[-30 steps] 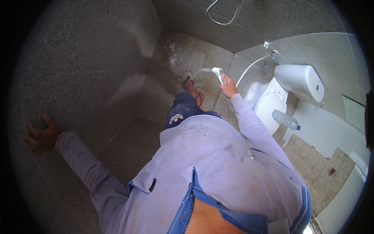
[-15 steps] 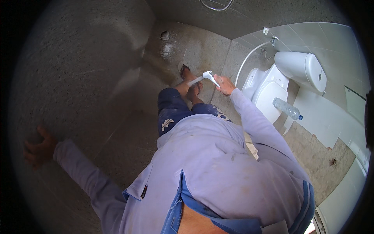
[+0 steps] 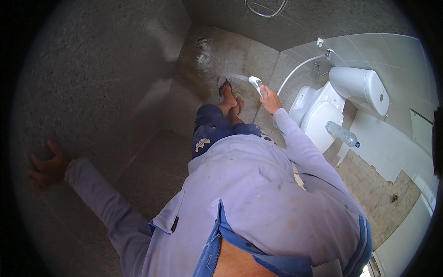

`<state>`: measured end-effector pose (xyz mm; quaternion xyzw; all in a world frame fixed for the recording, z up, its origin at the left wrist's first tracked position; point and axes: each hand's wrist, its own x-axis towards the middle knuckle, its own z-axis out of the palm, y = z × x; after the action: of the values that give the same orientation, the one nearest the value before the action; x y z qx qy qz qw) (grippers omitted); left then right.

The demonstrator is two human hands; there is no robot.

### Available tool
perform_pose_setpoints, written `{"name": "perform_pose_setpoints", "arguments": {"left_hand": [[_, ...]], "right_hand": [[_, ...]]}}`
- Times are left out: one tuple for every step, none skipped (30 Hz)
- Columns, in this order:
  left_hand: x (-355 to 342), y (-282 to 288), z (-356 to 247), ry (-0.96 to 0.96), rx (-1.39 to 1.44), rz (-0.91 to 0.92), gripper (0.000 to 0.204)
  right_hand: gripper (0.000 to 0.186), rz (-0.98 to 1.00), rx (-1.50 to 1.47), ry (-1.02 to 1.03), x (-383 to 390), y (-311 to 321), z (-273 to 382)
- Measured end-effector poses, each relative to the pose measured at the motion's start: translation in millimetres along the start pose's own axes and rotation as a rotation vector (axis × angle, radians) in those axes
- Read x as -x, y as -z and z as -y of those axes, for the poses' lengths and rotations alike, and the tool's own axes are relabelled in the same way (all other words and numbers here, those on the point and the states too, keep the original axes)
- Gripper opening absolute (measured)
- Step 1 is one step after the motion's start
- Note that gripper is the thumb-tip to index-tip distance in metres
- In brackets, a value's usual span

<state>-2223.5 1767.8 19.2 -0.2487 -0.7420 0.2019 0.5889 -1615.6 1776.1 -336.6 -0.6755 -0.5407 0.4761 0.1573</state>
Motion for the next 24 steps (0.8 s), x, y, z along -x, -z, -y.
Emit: {"name": "perform_pose_setpoints", "arguments": {"left_hand": [[0.9,-12.4,4.8,0.005,0.054,-0.010,0.065],[0.2,-14.5,4.9,0.008,0.106,-0.022,0.064],[1.7,-16.0,3.7,0.005,0.087,-0.035,0.064],[3.4,-17.1,2.4,0.002,0.068,-0.049,0.064],[5.4,-16.5,-0.7,0.000,0.053,-0.062,0.064],[6.9,-29.8,2.3,0.002,0.164,-0.115,0.065],[8.0,-55.0,9.1,0.004,0.276,-0.167,0.067],[5.3,-47.3,5.1,0.007,0.290,-0.154,0.067],[2.5,-39.5,1.2,0.010,0.303,-0.140,0.068],[4.0,-29.8,-1.7,0.013,0.213,-0.062,0.068],[1.0,-14.3,-4.9,0.017,0.121,0.016,0.068],[0.0,-12.9,-6.4,0.029,0.139,0.006,0.068],[0.6,-11.9,-6.8,0.040,0.158,-0.003,0.068],[0.0,-10.8,-7.6,0.058,0.176,-0.012,0.067],[-1.0,-9.6,-7.9,0.063,0.147,0.012,0.068],[-1.8,-7.9,-7.6,0.068,0.118,0.037,0.068],[-1.9,-2.6,-9.4,0.071,0.091,0.065,0.068],[-0.9,3.3,-11.4,0.067,0.040,0.070,0.068],[1.0,9.9,-13.3,0.063,-0.010,0.077,0.068],[1.1,13.0,-13.8,0.063,-0.061,0.081,0.068],[2.2,9.4,-9.9,0.057,-0.034,0.088,0.068],[5.0,3.8,-2.6,0.051,-0.007,0.095,0.068],[7.1,3.4,1.7,0.047,0.017,0.108,0.068],[8.0,2.2,2.7,0.056,0.023,0.118,0.068]], "right_hand": [[0.068,-0.008,0.033,0.013,-1.6,-0.6,-2.3],[0.066,-0.006,0.042,-0.005,-2.4,-1.0,-1.1],[0.064,-0.004,0.051,-0.023,-3.2,-0.5,0.5],[0.062,-0.003,0.059,-0.041,-3.5,-0.6,1.6],[0.061,-0.001,0.046,-0.042,-3.2,-0.9,0.9],[0.060,0.004,0.030,-0.042,-3.0,-0.9,0.6],[0.060,0.008,0.014,-0.041,-2.9,-0.7,0.6],[0.060,0.009,0.016,-0.047,-2.4,0.0,0.4],[0.060,0.010,0.017,-0.053,-2.0,0.8,0.8],[0.060,0.011,0.018,-0.058,-1.8,1.4,0.7],[0.060,0.020,0.027,-0.053,-2.0,2.3,0.5],[0.060,0.030,0.035,-0.047,-2.5,2.5,-0.6],[0.061,0.040,0.044,-0.042,-2.8,3.3,-1.5],[0.061,0.054,0.062,-0.045,-4.2,5.8,0.4],[0.062,0.069,0.079,-0.049,-3.3,8.0,2.5],[0.063,0.084,0.097,-0.053,-4.0,10.1,4.3],[0.065,0.069,0.094,-0.027,-5.8,11.6,1.2],[0.067,0.054,0.090,-0.001,-8.3,11.9,-4.0],[0.069,0.039,0.088,0.025,-10.5,13.4,-7.2],[0.068,0.048,0.095,0.027,-12.8,14.3,-6.0],[0.068,0.057,0.102,0.029,-14.5,15.4,-4.3],[0.068,0.066,0.110,0.032,-16.2,16.3,-2.9],[0.068,0.083,0.123,0.021,-19.9,19.0,-4.1],[0.068,0.100,0.137,0.011,-23.8,20.4,-7.8]]}}
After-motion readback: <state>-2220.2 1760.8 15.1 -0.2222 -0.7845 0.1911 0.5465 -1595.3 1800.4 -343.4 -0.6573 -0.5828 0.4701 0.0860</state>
